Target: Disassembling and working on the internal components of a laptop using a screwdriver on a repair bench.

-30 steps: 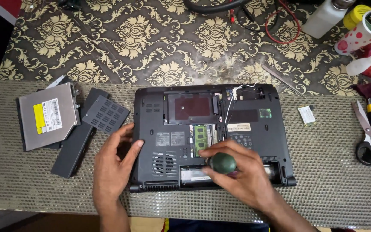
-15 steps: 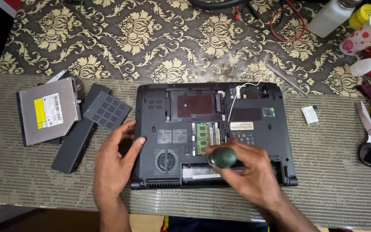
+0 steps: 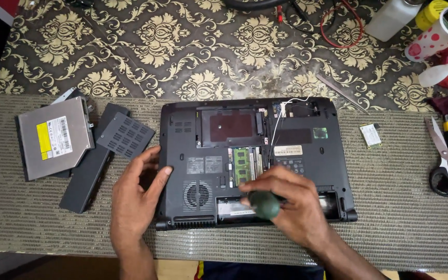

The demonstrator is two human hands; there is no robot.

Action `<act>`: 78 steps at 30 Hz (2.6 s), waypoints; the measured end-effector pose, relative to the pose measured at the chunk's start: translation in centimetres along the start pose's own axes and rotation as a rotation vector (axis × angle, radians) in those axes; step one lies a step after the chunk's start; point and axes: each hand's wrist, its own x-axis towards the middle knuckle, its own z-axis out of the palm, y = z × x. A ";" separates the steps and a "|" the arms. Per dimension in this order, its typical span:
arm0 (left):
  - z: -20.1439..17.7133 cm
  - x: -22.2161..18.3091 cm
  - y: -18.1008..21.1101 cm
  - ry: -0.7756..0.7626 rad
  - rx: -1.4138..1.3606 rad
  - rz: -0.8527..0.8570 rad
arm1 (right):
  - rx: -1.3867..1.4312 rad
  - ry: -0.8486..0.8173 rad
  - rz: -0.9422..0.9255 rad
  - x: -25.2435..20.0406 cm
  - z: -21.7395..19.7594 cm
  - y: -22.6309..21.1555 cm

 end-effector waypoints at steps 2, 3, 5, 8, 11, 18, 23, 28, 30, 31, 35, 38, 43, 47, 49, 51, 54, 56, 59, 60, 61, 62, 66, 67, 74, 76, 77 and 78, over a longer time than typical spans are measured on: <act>0.1 0.0 -0.3 0.006 0.014 0.016 | 0.028 -0.027 0.037 -0.2 -0.5 0.2; 0.1 0.0 -0.4 0.010 0.028 0.032 | 0.057 -0.053 0.077 -0.2 -0.7 0.3; 0.1 0.2 -0.7 0.008 0.032 0.034 | 0.064 -0.043 0.096 0.0 -0.4 -0.1; 0.1 0.0 -0.6 -0.001 0.026 0.031 | 0.310 -0.027 0.143 -0.2 -0.2 -0.4; -0.2 0.0 0.1 0.003 0.009 0.018 | 0.335 -0.033 0.142 -0.1 -0.6 -0.4; 0.5 0.1 -1.6 0.024 0.058 0.073 | 0.003 -0.004 0.029 -0.2 -0.1 -0.3; 1.4 -1.3 -0.2 0.099 0.099 0.239 | -0.076 -0.050 0.046 -0.3 -1.0 -0.3; 2.9 -3.4 3.2 -0.025 -0.043 0.410 | 0.062 -0.025 0.161 -0.1 -1.6 -1.0; 3.1 -3.7 3.9 -0.087 -0.049 0.445 | 0.178 0.082 0.284 0.0 -2.1 -1.9; 3.4 -3.7 3.8 -0.085 -0.049 0.443 | 0.180 0.080 0.283 0.2 -2.3 -2.2; 4.3 -3.4 4.3 -0.126 -0.052 0.565 | 0.341 0.266 0.350 0.6 -3.2 -2.7; 3.7 -3.6 5.4 -0.175 -0.047 0.521 | 0.321 0.323 0.377 0.2 -3.6 -2.2; 1.8 -3.0 3.0 -0.024 -0.006 0.401 | 0.155 0.520 0.427 -0.2 -7.2 -0.5; 0.1 -1.7 1.2 0.097 0.067 0.175 | 0.010 0.551 0.405 1.3 -9.5 -0.3; 0.0 -1.3 1.1 0.080 0.073 0.060 | -0.045 0.536 0.405 1.5 -10.7 0.0; -0.2 -1.0 1.3 -0.060 0.080 -0.182 | -0.203 0.448 0.330 1.9 -11.6 0.3; 0.0 -1.1 2.0 -0.068 0.103 -0.238 | -0.091 0.465 0.470 3.2 -11.4 -0.2; -0.1 -1.0 2.1 -0.071 0.106 -0.246 | -0.008 0.439 0.494 3.6 -11.3 0.1; 0.0 -0.9 2.0 -0.083 0.102 -0.272 | 0.087 0.378 0.440 3.9 -11.1 0.7; -0.1 -0.9 1.9 -0.095 0.096 -0.289 | 0.099 0.343 0.366 4.1 -11.0 0.9; 0.0 -0.9 1.7 -0.092 0.096 -0.287 | 0.100 0.345 0.362 4.2 -11.1 0.8; 0.0 -0.9 1.5 -0.089 0.098 -0.273 | 0.126 0.363 0.360 4.4 -11.1 0.7; -0.2 -0.6 0.9 -0.091 0.126 -0.285 | 0.182 0.554 0.502 5.7 -11.5 -0.9; -0.2 -0.5 1.0 -0.091 0.124 -0.286 | 0.180 0.552 0.501 5.6 -12.0 -0.5; -0.2 -0.4 1.3 -0.079 0.162 -0.305 | 0.298 0.582 0.354 8.5 -13.6 -0.1; -0.1 -0.5 1.0 -0.062 0.159 -0.267 | 0.144 0.597 0.437 9.7 -13.0 0.0; -0.2 -0.4 1.0 -0.060 0.144 -0.267 | 0.180 0.582 0.423 10.1 -12.6 0.5; -0.2 -0.5 1.0 -0.062 0.132 -0.270 | 0.217 0.566 0.415 10.3 -12.1 1.0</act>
